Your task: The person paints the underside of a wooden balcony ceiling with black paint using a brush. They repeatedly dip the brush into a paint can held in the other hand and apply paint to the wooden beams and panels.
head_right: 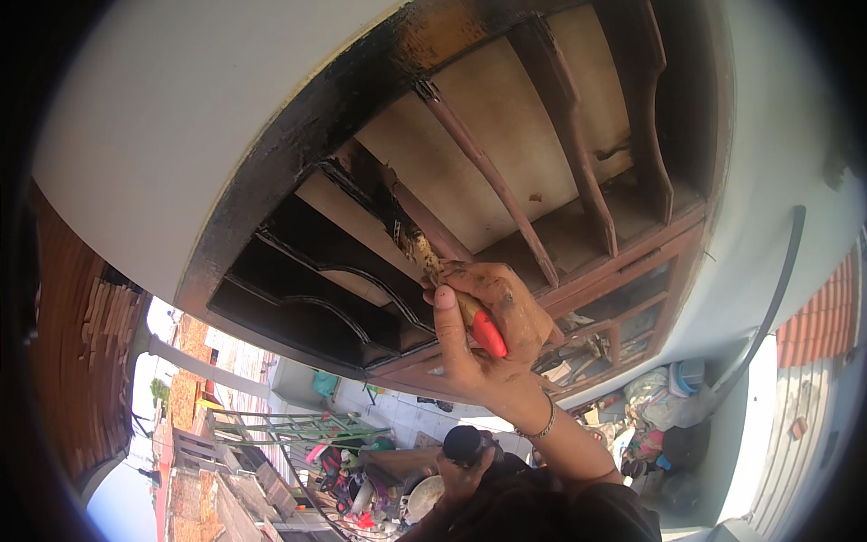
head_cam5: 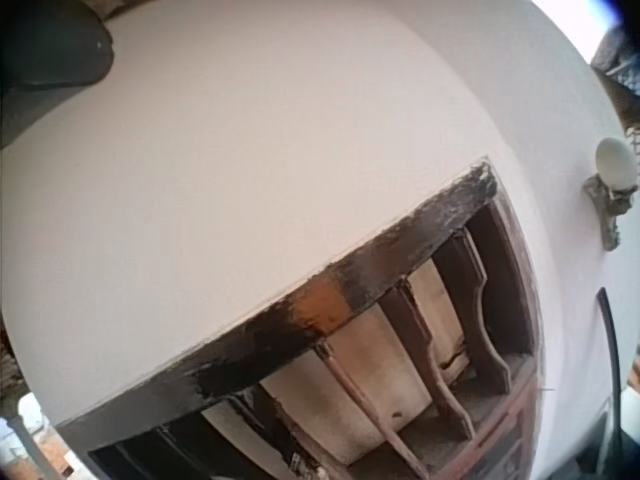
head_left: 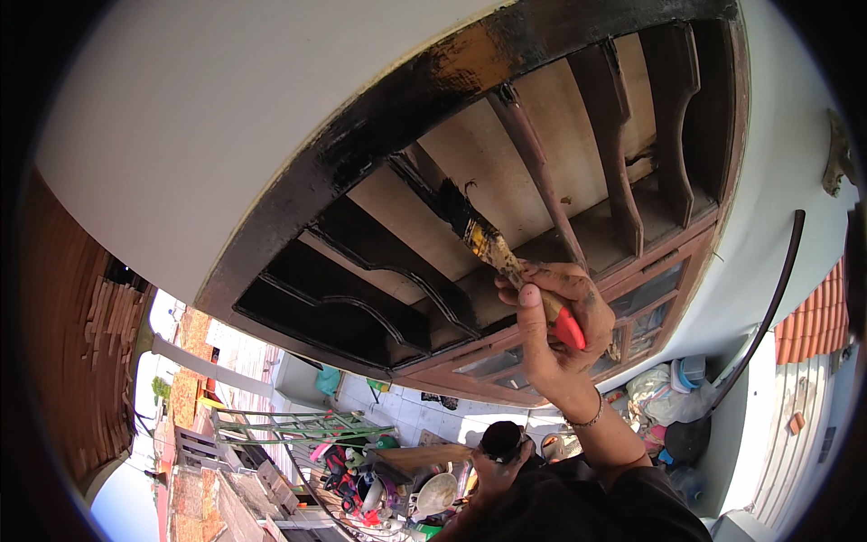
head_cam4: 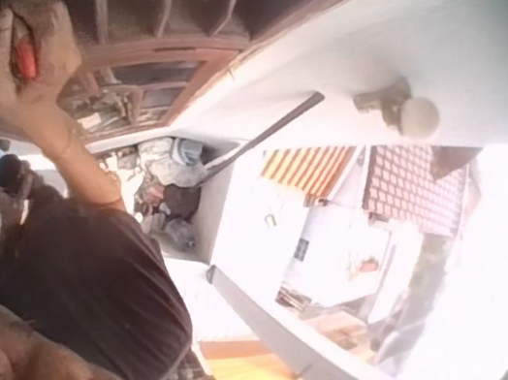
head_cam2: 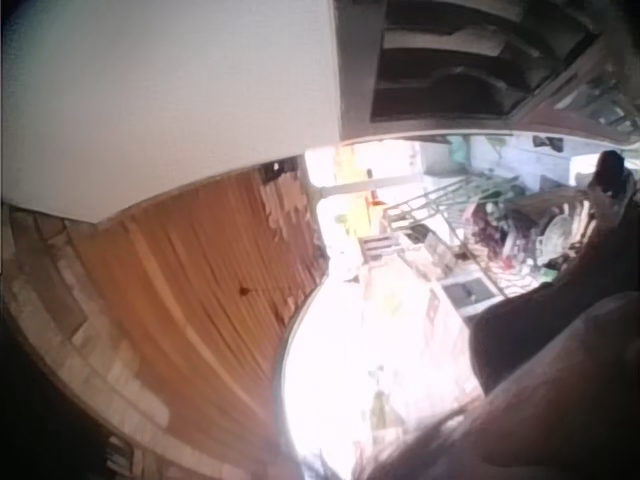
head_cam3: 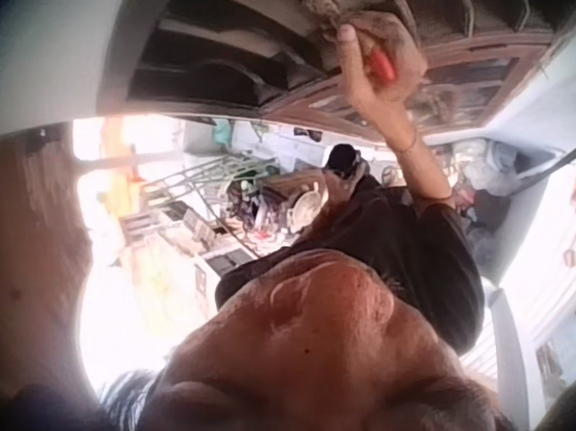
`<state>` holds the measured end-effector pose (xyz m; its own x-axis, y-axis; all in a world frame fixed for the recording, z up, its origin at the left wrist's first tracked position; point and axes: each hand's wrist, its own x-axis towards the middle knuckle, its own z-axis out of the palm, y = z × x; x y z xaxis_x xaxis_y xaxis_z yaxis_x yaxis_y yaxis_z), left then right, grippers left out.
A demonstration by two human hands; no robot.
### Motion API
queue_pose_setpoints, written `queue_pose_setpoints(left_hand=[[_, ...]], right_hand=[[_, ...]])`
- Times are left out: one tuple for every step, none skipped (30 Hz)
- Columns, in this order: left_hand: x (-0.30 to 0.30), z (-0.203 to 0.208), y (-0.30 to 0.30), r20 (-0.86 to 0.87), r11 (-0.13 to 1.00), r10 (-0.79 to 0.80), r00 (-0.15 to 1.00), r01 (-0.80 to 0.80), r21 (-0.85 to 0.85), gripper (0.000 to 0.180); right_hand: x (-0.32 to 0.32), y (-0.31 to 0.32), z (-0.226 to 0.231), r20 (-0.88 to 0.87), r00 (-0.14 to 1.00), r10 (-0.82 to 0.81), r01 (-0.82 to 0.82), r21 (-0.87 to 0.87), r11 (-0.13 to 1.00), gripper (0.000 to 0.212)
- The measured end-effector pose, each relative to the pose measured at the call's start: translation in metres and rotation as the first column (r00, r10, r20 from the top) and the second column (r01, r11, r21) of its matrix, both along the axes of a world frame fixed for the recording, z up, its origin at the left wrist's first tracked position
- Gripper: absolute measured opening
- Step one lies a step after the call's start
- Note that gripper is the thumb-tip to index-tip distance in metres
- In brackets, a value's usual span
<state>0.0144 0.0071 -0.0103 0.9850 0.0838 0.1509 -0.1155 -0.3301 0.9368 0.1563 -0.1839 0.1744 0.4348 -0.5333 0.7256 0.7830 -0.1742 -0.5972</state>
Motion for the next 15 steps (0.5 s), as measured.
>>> queue_pose_setpoints(left_hand=[[0.002, -0.001, 0.002, -0.004, 1.0, 0.007, 1.0, -0.007, -0.015, 0.027], [0.004, -0.003, 0.004, -0.008, 0.999, 0.014, 1.0, -0.014, -0.029, 0.027], [0.006, -0.005, 0.006, -0.026, 1.0, 0.011, 1.0, -0.011, -0.016, 0.027], [0.004, -0.007, 0.01, -0.052, 1.0, 0.01, 0.999, -0.01, -0.008, 0.028], [0.004, -0.007, 0.013, -0.078, 1.0, 0.009, 0.997, -0.009, 0.001, 0.029], [0.004, -0.008, 0.015, -0.068, 1.0, 0.007, 0.998, -0.005, 0.022, 0.03], [0.003, -0.01, 0.017, -0.056, 0.999, 0.013, 0.998, -0.011, 0.038, 0.031], [0.003, -0.011, 0.021, -0.044, 0.998, 0.02, 0.999, -0.018, 0.054, 0.031], [0.004, -0.012, 0.023, 0.001, 0.992, -0.018, 1.0, 0.018, 0.125, 0.033], [0.003, -0.008, 0.019, -0.02, 0.999, 0.003, 1.0, -0.002, 0.048, 0.033], [0.002, -0.01, 0.019, -0.071, 1.0, 0.007, 0.997, -0.006, 0.005, 0.033], [0.002, -0.013, 0.017, -0.12, 0.999, 0.004, 0.993, -0.009, -0.04, 0.033], [0.004, -0.007, 0.012, -0.113, 0.999, -0.011, 0.994, 0.005, -0.05, 0.034], [0.005, -0.006, 0.008, -0.089, 0.999, -0.007, 0.996, 0.002, -0.051, 0.034], [0.006, -0.005, 0.005, -0.06, 0.999, -0.002, 0.998, -0.001, -0.048, 0.034]], right_hand=[[-0.006, 0.01, -0.013, -0.011, 1.0, 0.023, -0.023, -0.026, 0.999, 0.011], [-0.011, 0.018, -0.025, -0.022, 0.999, 0.046, -0.047, -0.053, 0.997, 0.012], [-0.013, 0.021, -0.035, -0.05, 0.998, 0.029, -0.03, -0.023, 0.999, 0.013], [-0.016, 0.02, -0.047, -0.087, 0.996, 0.014, -0.014, 0.001, 1.0, 0.014], [-0.016, 0.015, -0.054, -0.123, 0.992, 0.0, 0.003, 0.025, 1.0, 0.015], [-0.016, 0.006, -0.057, -0.091, 0.996, -0.01, 0.007, -0.029, 1.0, 0.014], [-0.013, -0.005, -0.058, -0.055, 0.998, -0.008, 0.004, -0.089, 0.996, 0.014], [-0.011, -0.011, -0.055, -0.018, 1.0, -0.004, 0.002, -0.147, 0.989, 0.015], [-0.008, -0.018, -0.047, 0.023, 1.0, -0.005, 0.01, -0.214, 0.977, 0.018], [-0.002, -0.022, -0.041, 0.026, 0.999, 0.027, -0.019, -0.278, 0.96, 0.018], [0.007, -0.026, -0.033, 0.027, 0.998, 0.06, -0.047, -0.339, 0.939, 0.018], [0.016, -0.029, -0.024, 0.028, 0.995, 0.091, -0.072, -0.4, 0.914, 0.018], [0.022, -0.03, -0.014, 0.028, 0.994, 0.101, -0.081, -0.411, 0.908, 0.017], [0.028, -0.033, -0.011, 0.008, 0.996, 0.087, -0.077, -0.392, 0.917, 0.017], [0.035, -0.036, -0.012, -0.005, 0.997, 0.073, -0.07, -0.371, 0.926, 0.017]])
